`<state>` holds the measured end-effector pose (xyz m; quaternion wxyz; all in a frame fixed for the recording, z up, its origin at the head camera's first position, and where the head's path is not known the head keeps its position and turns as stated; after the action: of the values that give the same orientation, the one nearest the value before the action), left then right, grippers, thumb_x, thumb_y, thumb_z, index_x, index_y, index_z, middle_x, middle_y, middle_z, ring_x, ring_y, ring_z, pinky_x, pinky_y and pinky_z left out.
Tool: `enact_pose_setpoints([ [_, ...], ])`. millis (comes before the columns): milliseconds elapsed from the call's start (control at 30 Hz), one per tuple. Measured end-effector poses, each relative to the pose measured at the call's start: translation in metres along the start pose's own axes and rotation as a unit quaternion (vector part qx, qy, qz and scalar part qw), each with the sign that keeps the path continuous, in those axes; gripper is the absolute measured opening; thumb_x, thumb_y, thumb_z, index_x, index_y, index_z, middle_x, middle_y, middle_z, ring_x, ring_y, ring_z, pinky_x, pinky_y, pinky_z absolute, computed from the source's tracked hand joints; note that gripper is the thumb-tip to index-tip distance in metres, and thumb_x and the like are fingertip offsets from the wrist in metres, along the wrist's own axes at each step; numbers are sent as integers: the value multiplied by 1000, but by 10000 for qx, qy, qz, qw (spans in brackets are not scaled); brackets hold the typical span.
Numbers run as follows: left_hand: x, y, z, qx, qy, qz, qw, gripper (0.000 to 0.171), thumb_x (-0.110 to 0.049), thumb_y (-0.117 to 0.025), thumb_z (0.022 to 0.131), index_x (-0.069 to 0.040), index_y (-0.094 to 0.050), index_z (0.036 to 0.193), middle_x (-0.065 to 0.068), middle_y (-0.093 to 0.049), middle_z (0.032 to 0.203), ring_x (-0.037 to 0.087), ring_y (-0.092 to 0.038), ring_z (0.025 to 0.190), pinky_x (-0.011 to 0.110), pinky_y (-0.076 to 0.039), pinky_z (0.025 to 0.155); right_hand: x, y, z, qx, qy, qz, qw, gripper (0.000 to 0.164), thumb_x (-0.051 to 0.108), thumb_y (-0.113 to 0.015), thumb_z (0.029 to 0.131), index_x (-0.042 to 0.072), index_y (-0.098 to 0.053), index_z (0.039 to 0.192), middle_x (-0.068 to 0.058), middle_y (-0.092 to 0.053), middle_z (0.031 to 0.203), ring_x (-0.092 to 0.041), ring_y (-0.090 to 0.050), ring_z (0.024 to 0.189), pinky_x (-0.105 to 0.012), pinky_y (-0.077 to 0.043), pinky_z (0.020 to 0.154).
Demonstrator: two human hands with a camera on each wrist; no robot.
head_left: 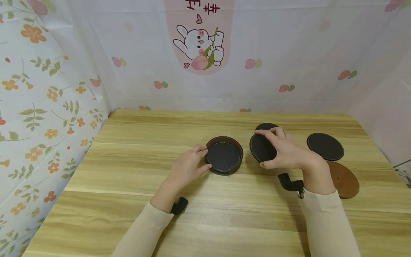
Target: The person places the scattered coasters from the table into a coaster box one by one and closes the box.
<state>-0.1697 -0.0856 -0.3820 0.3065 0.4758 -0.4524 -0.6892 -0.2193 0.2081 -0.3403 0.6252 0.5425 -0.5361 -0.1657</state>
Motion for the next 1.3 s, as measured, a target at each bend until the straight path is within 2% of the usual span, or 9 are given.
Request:
enact_pose_setpoints([
  [267, -1, 0, 0, -4, 42, -100, 9999, 52, -27, -76, 89, -1, -64, 131, 7, -61, 137, 26, -64, 119, 38, -56, 96, 12, -9, 14, 92, 217, 7, 9997, 95, 32, -80, 76, 26, -28, 155, -20, -27, 142, -40, -25, 125, -59, -44, 89],
  [500, -1, 0, 0, 19, 94, -51, 9999, 52, -28, -76, 89, -2, -64, 132, 6, -61, 138, 26, -64, 120, 38, -56, 96, 23, -17, 25, 192, 404, -55, 9990, 95, 28, -80, 74, 23, -31, 155, -18, -28, 144, -37, -27, 122, -54, -46, 87],
  [833, -1, 0, 0, 11, 87, -75, 9999, 51, -27, -76, 89, -1, -64, 132, 6, -61, 137, 25, -63, 121, 38, -55, 98, 40, -26, 43, 440, 529, -130, 9975, 95, 28, -79, 74, 26, -30, 156, -14, -30, 145, -36, -27, 126, -54, -46, 92],
  [1100, -1, 0, -1, 10, 70, -13, 10000, 51, -28, -75, 90, -2, -64, 132, 6, -61, 137, 25, -64, 120, 37, -55, 97, 51, -35, 53, 395, 741, -299, 9960, 98, 31, -80, 72, 27, -30, 156, -12, -31, 146, -36, -29, 129, -54, -44, 96],
  [1300, 0, -2, 0, 59, 128, -8, 9999, 50, -28, -75, 90, -4, -64, 133, 5, -60, 139, 24, -61, 125, 38, -53, 101, 53, -40, 58, 438, 804, -348, 9952, 99, 32, -81, 73, 27, -28, 157, -14, -28, 149, -37, -28, 132, -56, -45, 99],
])
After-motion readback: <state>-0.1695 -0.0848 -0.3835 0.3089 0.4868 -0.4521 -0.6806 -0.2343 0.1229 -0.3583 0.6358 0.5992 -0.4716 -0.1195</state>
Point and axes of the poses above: each hand's wrist, its own z-axis towards the middle knuckle, its own y-axis out of the back of the hand, x = y × z, the point moved 2 cm from there along z, towards the middle knuckle
